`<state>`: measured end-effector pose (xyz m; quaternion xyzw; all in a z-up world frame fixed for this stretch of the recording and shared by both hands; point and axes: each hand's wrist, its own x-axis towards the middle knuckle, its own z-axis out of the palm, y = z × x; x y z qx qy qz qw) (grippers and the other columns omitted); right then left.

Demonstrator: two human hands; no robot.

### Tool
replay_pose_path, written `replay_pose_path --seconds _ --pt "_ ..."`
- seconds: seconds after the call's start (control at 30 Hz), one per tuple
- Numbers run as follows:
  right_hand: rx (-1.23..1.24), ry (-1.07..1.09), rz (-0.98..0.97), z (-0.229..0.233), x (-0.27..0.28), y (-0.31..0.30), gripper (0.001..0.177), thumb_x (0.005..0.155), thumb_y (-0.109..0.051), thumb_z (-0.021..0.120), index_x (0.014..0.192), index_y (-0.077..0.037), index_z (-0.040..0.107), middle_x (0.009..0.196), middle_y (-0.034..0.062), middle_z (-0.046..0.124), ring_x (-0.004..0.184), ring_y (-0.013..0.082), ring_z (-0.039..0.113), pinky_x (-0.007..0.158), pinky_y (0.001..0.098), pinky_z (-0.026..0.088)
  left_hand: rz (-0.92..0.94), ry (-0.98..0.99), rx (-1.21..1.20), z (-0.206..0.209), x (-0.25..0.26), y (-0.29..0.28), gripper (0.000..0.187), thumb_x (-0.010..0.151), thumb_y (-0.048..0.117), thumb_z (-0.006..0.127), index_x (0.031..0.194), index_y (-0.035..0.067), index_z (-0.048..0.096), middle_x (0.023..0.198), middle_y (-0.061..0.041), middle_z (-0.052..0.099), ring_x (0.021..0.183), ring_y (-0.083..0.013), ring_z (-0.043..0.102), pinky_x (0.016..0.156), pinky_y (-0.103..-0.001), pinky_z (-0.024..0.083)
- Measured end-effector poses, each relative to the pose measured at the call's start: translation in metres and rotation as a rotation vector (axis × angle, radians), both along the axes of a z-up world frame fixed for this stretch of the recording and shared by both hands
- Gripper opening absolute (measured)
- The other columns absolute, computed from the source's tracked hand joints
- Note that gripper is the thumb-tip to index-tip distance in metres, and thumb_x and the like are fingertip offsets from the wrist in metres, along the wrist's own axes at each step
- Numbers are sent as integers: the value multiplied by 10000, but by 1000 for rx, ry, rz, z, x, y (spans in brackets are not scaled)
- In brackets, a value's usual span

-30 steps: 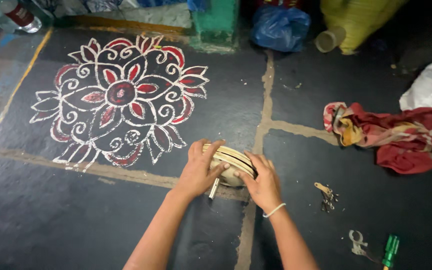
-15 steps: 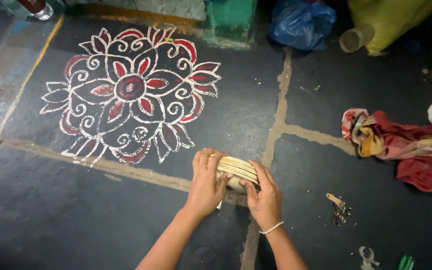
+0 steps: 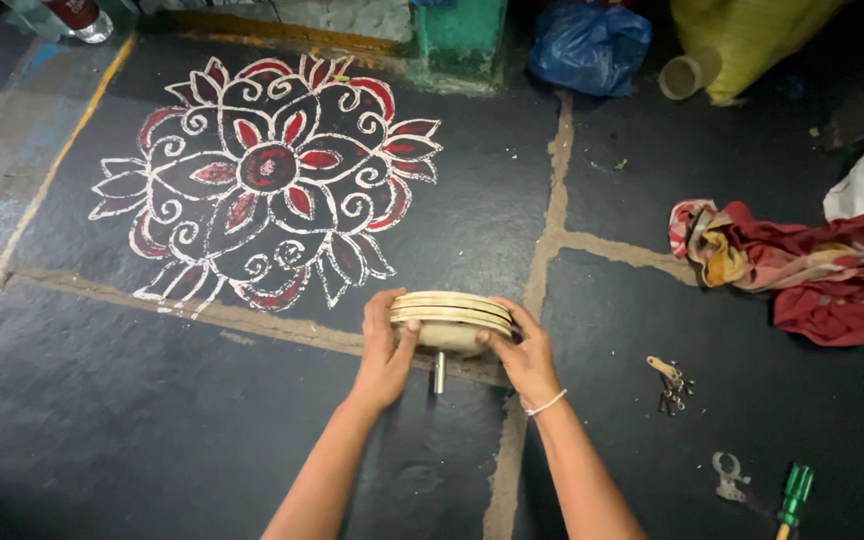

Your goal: The person is assembling a circular mechanical component, likely a fan motor housing, on a dark tiled floor. They repeatedly align and press two halves of the housing together, rotate the central shaft, and adjust the fit by hand.

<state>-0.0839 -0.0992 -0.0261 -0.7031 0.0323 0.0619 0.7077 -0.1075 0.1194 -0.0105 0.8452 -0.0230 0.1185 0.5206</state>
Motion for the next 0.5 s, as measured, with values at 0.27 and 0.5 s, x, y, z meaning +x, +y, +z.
replay_pose_path --seconds 0.27,0.5 --pt "-540 -457 -69 52 -9 5 478 745 -196 883 1168 -38 726 1086 68 689 1040 213 623 905 331 508 -32 -57 92 13 0 -28 534 906 201 700 1374 32 506 1353 -238 490 1308 -418 457 1110 -494 351" --pt "-86 -155 129 40 -12 -14 564 838 -166 785 1352 -38 589 1266 91 658 1166 183 628 1000 314 486 -52 50 43 32 0 -24 488 917 197 711 1349 48 539 1352 -207 503 1295 -396 486 1103 -462 388"
